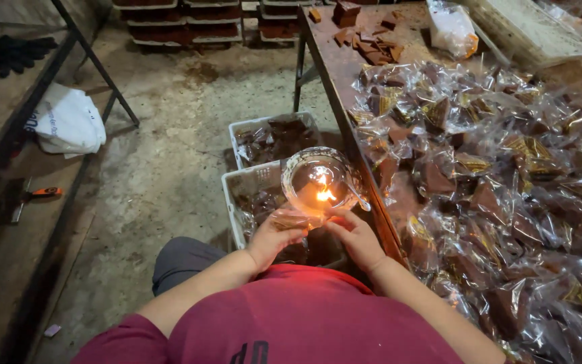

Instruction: Manually heat-sealing small plastic bags by folding the edges and passing them through a candle flame.

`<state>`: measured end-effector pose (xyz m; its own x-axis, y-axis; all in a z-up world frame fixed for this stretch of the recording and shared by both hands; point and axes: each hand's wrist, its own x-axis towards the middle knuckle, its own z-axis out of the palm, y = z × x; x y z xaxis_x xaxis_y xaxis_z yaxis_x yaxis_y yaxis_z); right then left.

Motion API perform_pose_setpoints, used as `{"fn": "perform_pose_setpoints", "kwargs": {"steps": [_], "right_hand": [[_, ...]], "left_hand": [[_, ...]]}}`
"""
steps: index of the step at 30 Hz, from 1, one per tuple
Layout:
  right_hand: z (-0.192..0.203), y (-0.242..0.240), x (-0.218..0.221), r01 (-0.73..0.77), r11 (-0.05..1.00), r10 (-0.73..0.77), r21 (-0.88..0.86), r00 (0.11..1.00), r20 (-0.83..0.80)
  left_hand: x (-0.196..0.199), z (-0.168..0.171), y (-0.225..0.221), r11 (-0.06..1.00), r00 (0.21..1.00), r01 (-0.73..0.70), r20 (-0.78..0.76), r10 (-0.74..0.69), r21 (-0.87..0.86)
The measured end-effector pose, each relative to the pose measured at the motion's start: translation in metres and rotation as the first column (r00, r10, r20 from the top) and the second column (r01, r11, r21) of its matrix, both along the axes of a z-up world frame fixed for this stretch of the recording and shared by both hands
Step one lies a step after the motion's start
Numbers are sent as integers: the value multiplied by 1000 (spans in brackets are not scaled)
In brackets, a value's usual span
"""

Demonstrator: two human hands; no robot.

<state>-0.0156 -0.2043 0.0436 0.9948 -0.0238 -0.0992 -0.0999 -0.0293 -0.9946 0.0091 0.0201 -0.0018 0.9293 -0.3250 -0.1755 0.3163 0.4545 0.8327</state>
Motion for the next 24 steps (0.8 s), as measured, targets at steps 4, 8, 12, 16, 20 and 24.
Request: {"fn": "perform_pose_setpoints", "kwargs": {"steps": [4,8,12,16,20,24], "right_hand": [[-29,1,7,-101,971,64,217,983,170],[-12,3,1,5,1000,-6,19,999,52],[-28,-2,11,-55,997,57,58,998,-41],[-24,1,7,-210,978,208,-10,974,-84],[-1,-8,7,-21,991,6,-128,993,-117],[23,12,-6,-182,975,158,-131,972,-175]], "left_hand": [[-9,13,-1,987,981,50,180,-77,151],[-8,12,8,844,971,90,140,-192,529],[-27,21,4,884,958,271,-14,-288,380],[-16,-3,5,896,951,281,25,-308,343],[-11,6,0,901,958,216,98,-271,376],[-23,41,-4,905,976,139,102,-195,402]]}}
